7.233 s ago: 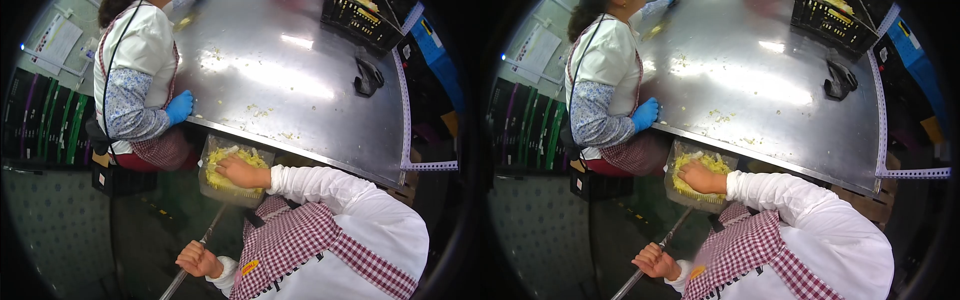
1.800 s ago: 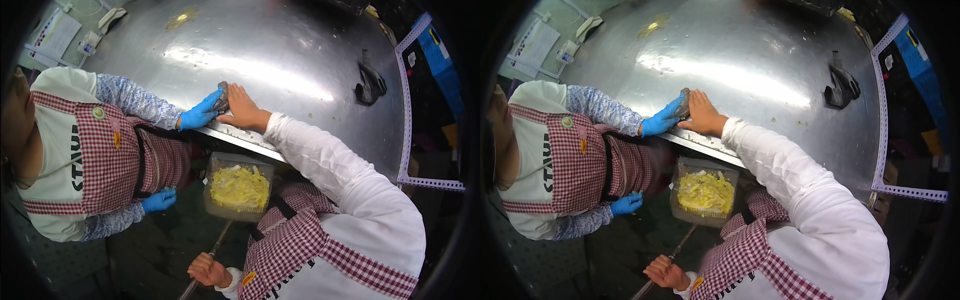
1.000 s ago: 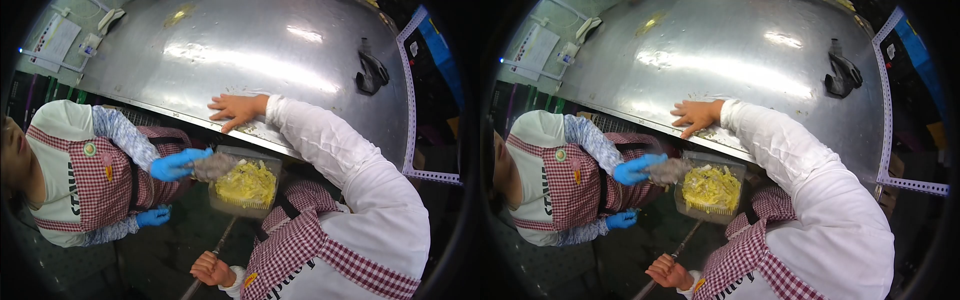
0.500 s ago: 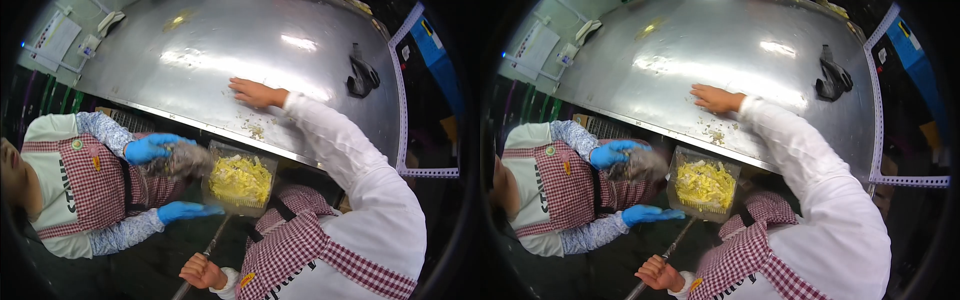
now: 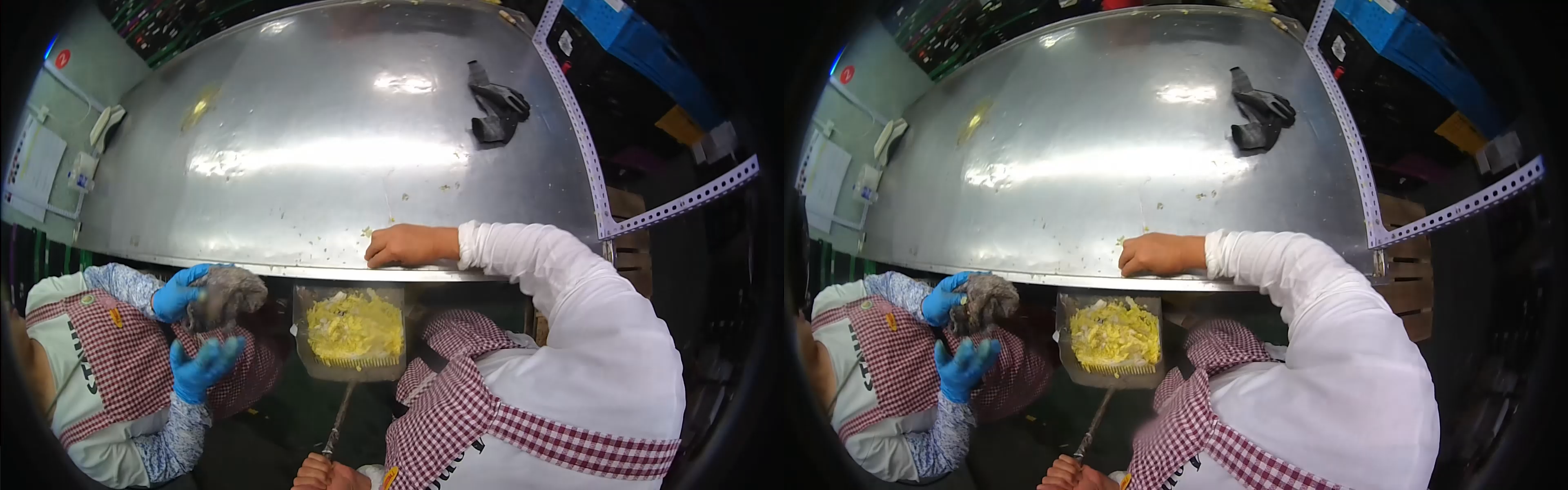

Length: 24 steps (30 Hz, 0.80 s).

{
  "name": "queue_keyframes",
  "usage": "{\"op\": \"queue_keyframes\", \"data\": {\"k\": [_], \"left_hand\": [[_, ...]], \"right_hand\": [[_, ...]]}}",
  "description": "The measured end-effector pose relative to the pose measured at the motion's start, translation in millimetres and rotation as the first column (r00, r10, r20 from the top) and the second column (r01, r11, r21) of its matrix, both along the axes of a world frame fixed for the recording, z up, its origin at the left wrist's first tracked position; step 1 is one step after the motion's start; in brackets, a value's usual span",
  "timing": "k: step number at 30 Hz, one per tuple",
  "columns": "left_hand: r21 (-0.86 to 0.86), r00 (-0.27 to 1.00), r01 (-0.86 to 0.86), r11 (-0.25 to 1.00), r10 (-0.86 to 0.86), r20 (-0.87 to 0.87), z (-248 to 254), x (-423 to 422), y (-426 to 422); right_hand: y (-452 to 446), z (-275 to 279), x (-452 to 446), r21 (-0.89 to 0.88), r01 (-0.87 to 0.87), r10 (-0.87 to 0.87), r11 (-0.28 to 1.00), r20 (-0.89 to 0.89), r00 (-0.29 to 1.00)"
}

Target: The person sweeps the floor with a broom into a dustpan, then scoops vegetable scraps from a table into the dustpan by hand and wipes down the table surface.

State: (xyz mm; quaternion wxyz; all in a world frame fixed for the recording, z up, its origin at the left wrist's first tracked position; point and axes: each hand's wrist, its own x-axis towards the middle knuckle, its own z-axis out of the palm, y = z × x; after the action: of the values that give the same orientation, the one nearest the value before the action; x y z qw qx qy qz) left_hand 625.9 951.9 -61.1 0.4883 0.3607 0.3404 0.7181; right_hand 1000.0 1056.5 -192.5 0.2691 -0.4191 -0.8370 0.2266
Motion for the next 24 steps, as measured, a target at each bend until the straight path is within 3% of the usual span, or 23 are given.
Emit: {"op": "queue_keyframes", "data": {"k": [5,6,7,9,10,12,13,14,15,16,17,19,21,23,24], "left_hand": [[-0.004,0.996,0.034,0.999,-0.034,0.079,-9,-18,-1],[0.004,0.997,0.026,1.0,-0.026,0.068,-12,-20,1],[0.01,0.997,0.029,1.0,-0.03,0.065,-16,-25,0],[0.024,0.998,0.04,0.999,-0.041,0.049,-23,-32,5],[0.024,0.998,0.043,0.999,-0.044,0.04,-25,-34,7],[0.026,0.998,0.055,0.998,-0.056,0.029,-29,-38,11],[0.027,0.998,0.06,0.998,-0.061,0.033,-30,-40,10],[0.029,0.997,0.067,0.997,-0.068,0.035,-31,-41,11],[0.03,0.997,0.07,0.997,-0.071,0.038,-32,-42,10],[0.032,0.996,0.076,0.997,-0.077,0.042,-33,-42,10],[0.031,0.995,0.084,0.996,-0.086,0.044,-33,-43,8],[0.029,0.994,0.094,0.995,-0.096,0.052,-32,-40,8],[0.025,0.994,0.069,0.997,-0.071,0.077,-34,-42,4],[0.022,0.995,0.043,0.999,-0.045,0.086,-38,-40,5],[0.022,0.995,0.038,0.999,-0.04,0.09,-38,-40,6]], "right_hand": [[-21,14,-19,-0.005,0.163,-0.16,0.987,0.14,0.977],[-16,7,-13,-0.122,0.426,-0.428,0.896,0.011,0.904],[-10,11,-13,-0.275,0.621,-0.661,0.735,-0.08,0.747],[-7,45,-16,-0.508,0.626,-0.801,0.591,-0.278,0.53],[-8,70,-30,-0.499,0.609,-0.786,0.617,-0.348,0.511],[-7,81,-72,-0.271,0.595,-0.629,0.756,-0.551,0.548],[-11,80,-100,-0.248,0.52,-0.544,0.817,-0.629,0.555],[-12,55,-128,-0.076,0.463,-0.384,0.883,-0.683,0.622],[-12,34,-150,0.026,0.33,-0.268,0.943,-0.525,0.808],[-17,10,-167,-0.196,0.244,-0.29,0.95,-0.259,0.921],[-28,-11,-176,-0.299,0.256,-0.292,0.919,-0.081,0.953],[-32,-2,-155,-0.015,0.208,-0.206,0.978,-0.209,0.956],[-36,14,-100,0.007,0.354,-0.338,0.935,-0.283,0.898],[-45,29,-32,0.022,0.718,-0.707,0.695,-0.157,0.689],[-52,12,11,0.247,0.826,-0.853,0.506,0.003,0.522]]}}
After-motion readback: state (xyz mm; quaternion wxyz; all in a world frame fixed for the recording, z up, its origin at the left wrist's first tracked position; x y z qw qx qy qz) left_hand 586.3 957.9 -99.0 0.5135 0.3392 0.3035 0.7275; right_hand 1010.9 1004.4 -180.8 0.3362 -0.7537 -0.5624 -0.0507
